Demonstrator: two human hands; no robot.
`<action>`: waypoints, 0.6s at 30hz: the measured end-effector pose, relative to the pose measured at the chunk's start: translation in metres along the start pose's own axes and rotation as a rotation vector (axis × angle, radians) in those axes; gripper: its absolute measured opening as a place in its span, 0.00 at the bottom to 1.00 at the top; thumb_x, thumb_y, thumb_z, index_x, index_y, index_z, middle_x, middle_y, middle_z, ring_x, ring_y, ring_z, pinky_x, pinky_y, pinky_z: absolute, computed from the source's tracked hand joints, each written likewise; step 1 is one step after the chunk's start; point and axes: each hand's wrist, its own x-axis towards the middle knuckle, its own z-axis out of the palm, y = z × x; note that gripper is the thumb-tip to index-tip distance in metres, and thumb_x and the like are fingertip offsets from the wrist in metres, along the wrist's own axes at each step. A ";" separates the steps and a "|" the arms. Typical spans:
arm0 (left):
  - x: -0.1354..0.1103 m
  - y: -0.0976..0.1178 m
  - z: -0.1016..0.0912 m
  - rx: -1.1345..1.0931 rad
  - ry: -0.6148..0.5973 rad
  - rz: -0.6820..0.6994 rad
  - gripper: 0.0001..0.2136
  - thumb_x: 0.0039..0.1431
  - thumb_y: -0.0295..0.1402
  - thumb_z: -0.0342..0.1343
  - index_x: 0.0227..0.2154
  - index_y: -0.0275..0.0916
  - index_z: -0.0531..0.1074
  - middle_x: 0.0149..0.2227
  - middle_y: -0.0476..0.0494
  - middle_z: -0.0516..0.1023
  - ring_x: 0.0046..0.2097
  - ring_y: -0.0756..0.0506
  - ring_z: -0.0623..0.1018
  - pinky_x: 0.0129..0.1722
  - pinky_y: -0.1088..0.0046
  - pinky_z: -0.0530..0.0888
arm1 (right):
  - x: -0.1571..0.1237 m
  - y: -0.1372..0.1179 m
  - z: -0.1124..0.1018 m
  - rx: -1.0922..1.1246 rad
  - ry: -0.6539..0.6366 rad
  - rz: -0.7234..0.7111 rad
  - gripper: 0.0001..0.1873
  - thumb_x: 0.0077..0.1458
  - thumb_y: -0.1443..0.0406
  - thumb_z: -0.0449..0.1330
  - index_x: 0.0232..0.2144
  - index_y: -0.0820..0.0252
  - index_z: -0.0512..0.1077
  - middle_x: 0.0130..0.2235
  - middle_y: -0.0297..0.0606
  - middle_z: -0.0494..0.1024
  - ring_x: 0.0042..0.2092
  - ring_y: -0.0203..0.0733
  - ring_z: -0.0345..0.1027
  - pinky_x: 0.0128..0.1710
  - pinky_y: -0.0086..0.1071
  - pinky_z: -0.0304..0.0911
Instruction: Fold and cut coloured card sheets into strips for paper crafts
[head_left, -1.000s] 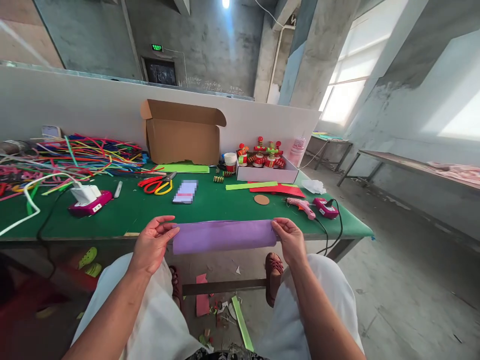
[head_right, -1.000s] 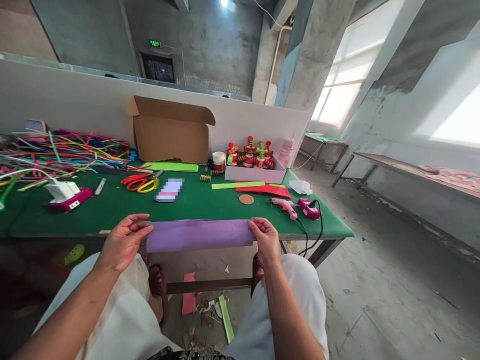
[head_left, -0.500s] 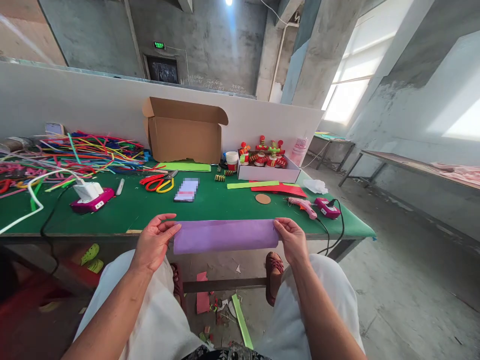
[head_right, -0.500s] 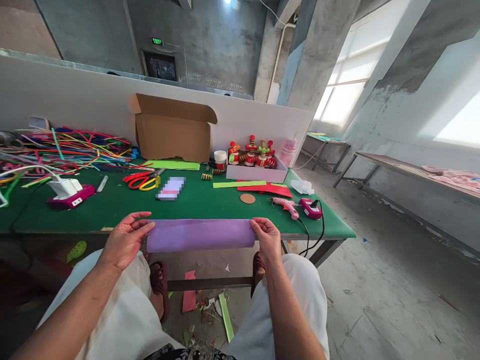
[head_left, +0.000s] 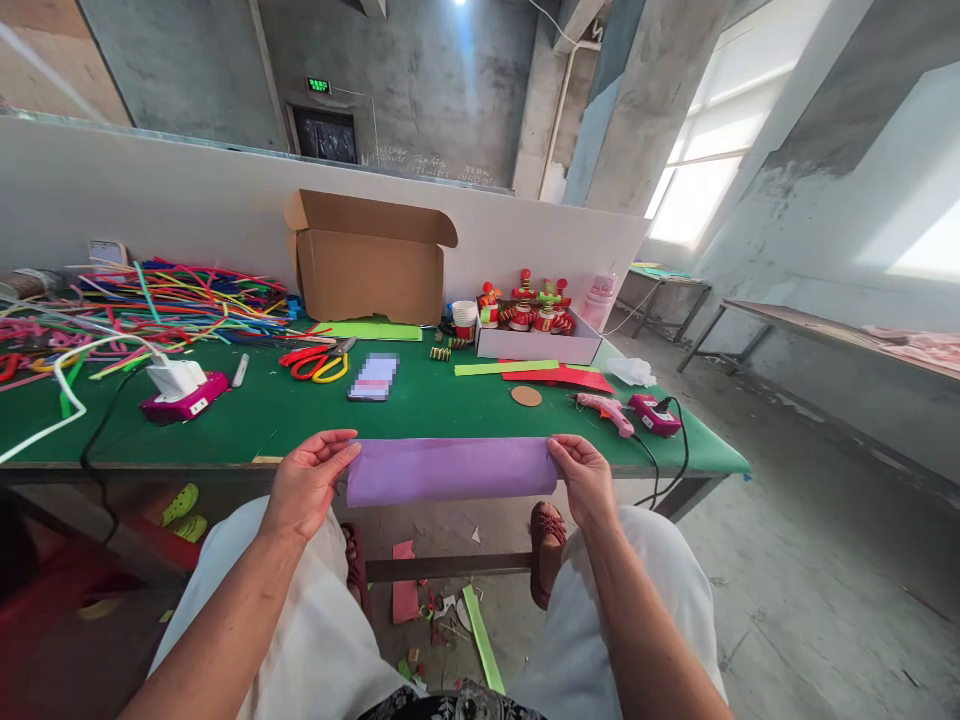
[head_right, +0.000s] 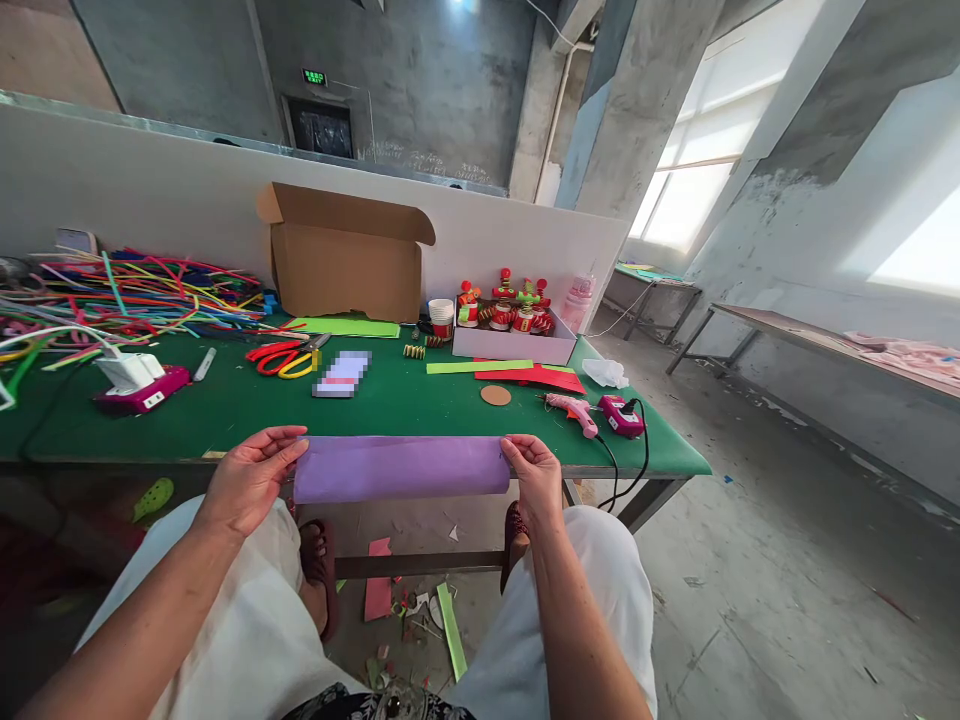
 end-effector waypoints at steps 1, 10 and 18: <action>0.001 -0.001 0.000 0.004 0.002 0.005 0.25 0.23 0.43 0.76 0.28 0.39 0.77 0.25 0.51 0.77 0.27 0.51 0.73 0.25 0.75 0.69 | 0.000 0.000 0.000 -0.008 -0.007 -0.003 0.24 0.27 0.49 0.78 0.24 0.56 0.78 0.25 0.33 0.79 0.27 0.36 0.67 0.25 0.29 0.59; 0.003 -0.005 -0.002 0.025 -0.007 0.044 0.25 0.24 0.44 0.75 0.29 0.39 0.78 0.27 0.50 0.77 0.29 0.50 0.73 0.29 0.74 0.70 | -0.001 -0.001 0.000 -0.001 -0.004 0.002 0.25 0.26 0.49 0.78 0.25 0.57 0.78 0.25 0.33 0.79 0.27 0.36 0.67 0.25 0.29 0.59; 0.004 -0.007 -0.003 0.046 -0.005 0.074 0.24 0.25 0.44 0.73 0.30 0.39 0.78 0.29 0.48 0.77 0.32 0.48 0.74 0.33 0.71 0.70 | -0.001 -0.001 0.000 -0.004 0.004 0.000 0.24 0.27 0.50 0.78 0.26 0.57 0.78 0.26 0.34 0.79 0.27 0.36 0.67 0.25 0.29 0.59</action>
